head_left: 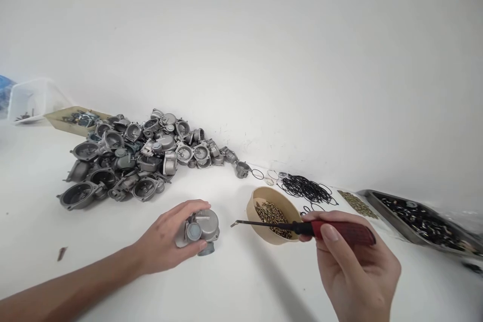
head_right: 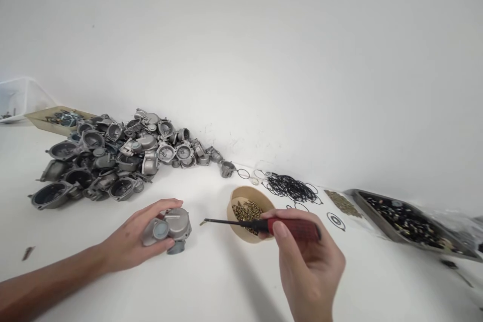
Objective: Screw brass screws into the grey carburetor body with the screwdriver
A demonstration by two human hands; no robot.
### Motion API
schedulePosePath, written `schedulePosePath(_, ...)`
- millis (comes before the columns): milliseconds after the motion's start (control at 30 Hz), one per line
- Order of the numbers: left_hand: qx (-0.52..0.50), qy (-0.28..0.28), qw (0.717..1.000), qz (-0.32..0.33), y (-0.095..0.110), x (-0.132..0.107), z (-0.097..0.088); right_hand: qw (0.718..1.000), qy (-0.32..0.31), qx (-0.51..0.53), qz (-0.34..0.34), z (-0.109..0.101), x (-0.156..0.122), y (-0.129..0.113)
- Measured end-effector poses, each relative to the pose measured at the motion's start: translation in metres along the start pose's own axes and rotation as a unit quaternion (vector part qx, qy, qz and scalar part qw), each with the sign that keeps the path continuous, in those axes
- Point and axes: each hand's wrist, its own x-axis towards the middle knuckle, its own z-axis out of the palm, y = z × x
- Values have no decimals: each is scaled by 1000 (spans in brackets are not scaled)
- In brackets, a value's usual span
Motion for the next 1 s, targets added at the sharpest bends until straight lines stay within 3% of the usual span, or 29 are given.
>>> schedulePosePath(300,-92,-31,993,-70,12,4,2,999,-19,-6,48,21,-14,-13)
schedulePosePath(1000,-138,-25,986,-85,11,7,6,997,-48,-15,53,19,-16,-3)
